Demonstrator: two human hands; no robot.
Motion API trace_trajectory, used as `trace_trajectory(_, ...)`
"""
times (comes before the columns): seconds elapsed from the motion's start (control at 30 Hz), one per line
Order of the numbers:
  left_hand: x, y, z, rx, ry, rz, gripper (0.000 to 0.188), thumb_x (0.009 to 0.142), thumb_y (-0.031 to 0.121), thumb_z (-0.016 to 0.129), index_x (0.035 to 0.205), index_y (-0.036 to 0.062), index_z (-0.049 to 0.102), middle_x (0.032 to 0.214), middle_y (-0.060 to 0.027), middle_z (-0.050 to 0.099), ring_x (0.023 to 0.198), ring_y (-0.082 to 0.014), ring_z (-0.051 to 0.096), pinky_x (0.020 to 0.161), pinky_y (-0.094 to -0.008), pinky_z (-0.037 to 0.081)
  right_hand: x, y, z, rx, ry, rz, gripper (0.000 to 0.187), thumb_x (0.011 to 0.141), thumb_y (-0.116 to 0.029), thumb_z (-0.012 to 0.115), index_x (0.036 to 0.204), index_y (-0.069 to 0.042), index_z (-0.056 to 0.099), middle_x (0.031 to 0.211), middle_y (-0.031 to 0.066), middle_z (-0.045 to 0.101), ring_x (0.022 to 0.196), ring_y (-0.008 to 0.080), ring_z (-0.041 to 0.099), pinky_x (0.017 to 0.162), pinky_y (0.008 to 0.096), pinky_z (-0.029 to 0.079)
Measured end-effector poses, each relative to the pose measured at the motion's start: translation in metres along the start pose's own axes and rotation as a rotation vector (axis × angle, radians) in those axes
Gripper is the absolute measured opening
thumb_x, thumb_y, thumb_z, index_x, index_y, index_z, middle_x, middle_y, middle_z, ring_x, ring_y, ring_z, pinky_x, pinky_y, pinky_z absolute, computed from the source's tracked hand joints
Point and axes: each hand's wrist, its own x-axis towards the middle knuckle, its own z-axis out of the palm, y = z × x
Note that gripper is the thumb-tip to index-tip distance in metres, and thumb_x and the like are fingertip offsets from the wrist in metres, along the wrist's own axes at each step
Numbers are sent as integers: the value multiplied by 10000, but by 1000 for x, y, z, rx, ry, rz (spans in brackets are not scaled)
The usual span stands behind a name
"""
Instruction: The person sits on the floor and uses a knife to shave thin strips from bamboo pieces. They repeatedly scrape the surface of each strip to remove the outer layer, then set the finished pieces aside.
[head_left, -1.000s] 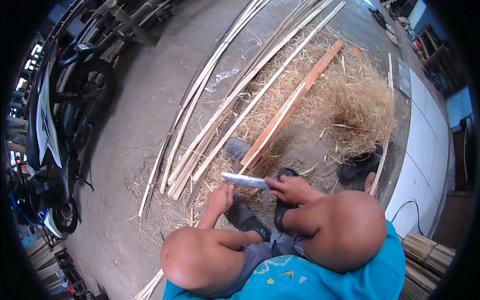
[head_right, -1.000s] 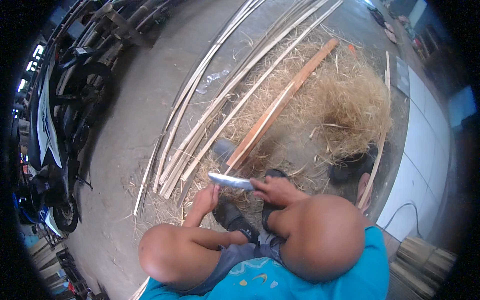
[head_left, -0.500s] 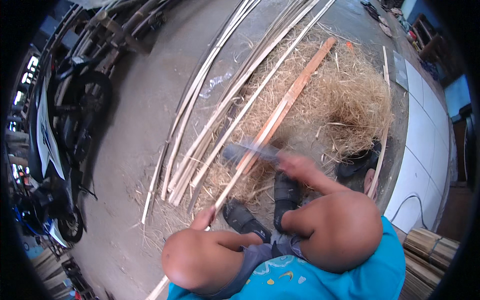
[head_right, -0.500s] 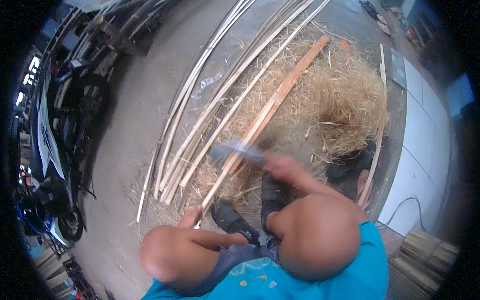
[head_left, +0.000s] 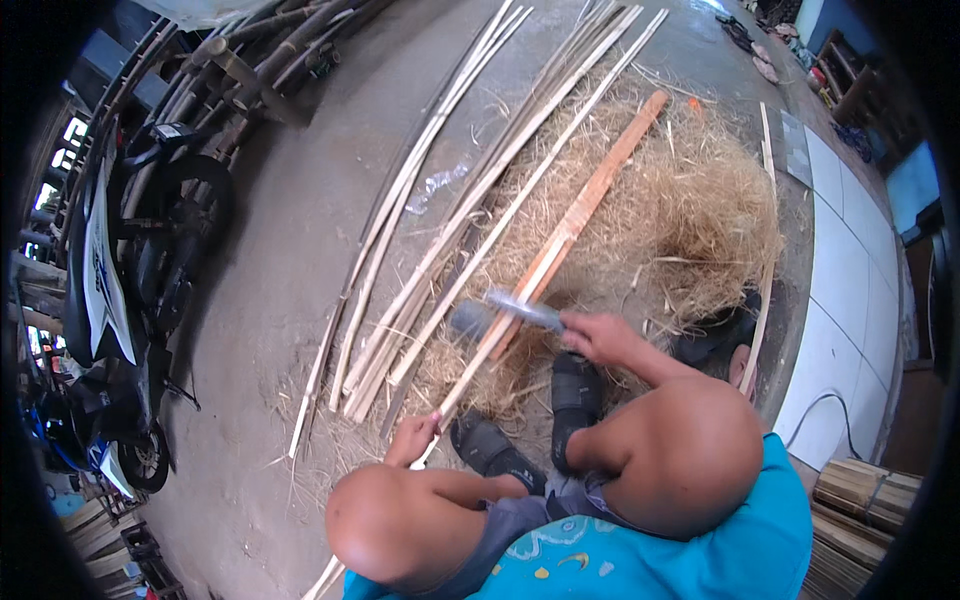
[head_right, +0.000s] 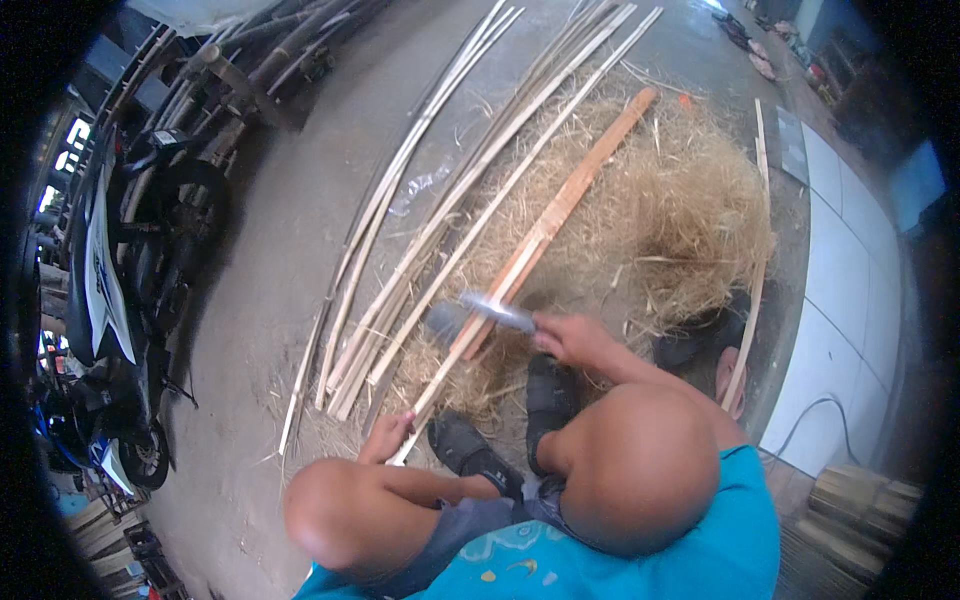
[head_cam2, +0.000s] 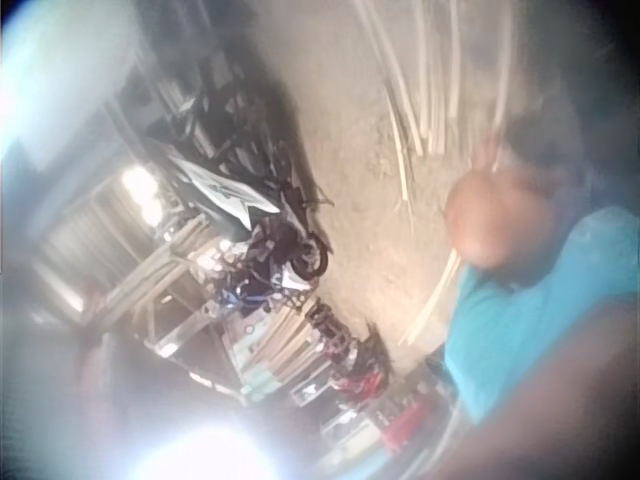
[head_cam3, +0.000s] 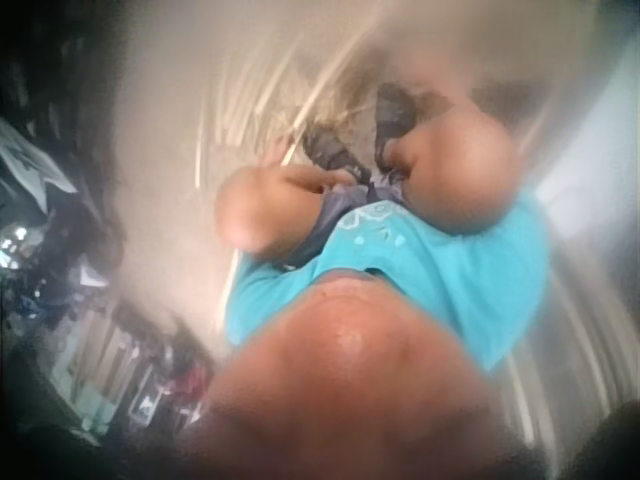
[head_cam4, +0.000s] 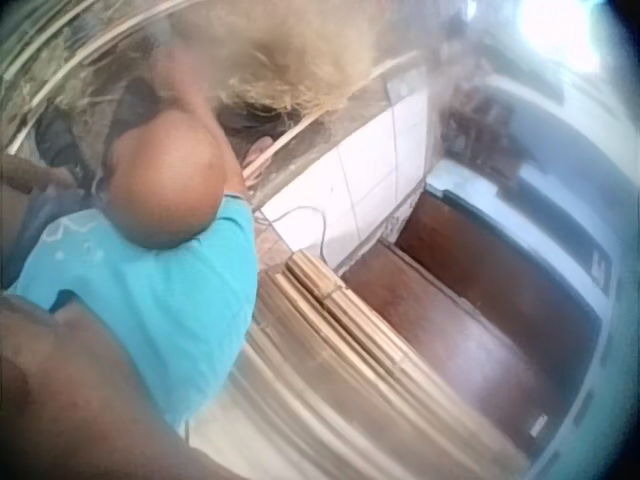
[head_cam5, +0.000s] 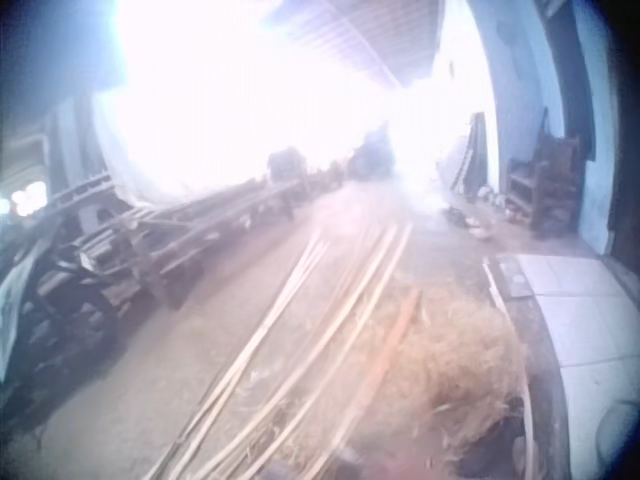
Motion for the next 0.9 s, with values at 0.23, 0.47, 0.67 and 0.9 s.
trace_trajectory(0.23, -12, 6, -12, 35, -12, -11, 560, 1030, 461, 537, 772, -7, 703, 622, -85, 570, 655, -157, 533, 604, -398, 444, 19, 48, -44, -137, 201, 449, 442, 996, -398, 564, 1355, -143, 602, 1097, 279, 677, 1046, 473, 638, 883, 508, 529)
trace_trajectory(0.47, -96, 48, -63, 75, 121, -33, 596, 1029, 550, 463, 814, 60, 726, 749, -153, 697, 691, -321, 654, 672, -454, 506, 7, 44, -24, -130, 192, 445, 524, 1023, -362, 524, 1466, -84, 485, 1348, 302, 550, 1244, 464, 531, 1031, 504, 432)
trace_trajectory(0.67, -139, 1, -19, 338, 298, -152, 564, 1013, 550, 453, 926, 84, 759, 868, -190, 722, 878, -415, 683, 787, -518, 534, 57, -7, -76, -527, 220, -178, 611, 993, -381, 620, 1510, -108, 446, 1482, 316, 412, 1320, 480, 442, 1100, 544, 356)
trace_trajectory(0.9, -178, 53, -59, 394, 485, -75, 511, 1000, 556, 474, 966, 137, 764, 802, -142, 715, 832, -357, 698, 738, -481, 543, 102, -192, -100, -662, -439, -590, 658, 845, -262, 761, 1433, -91, 519, 1373, 253, 536, 1290, 453, 487, 1073, 530, 399)
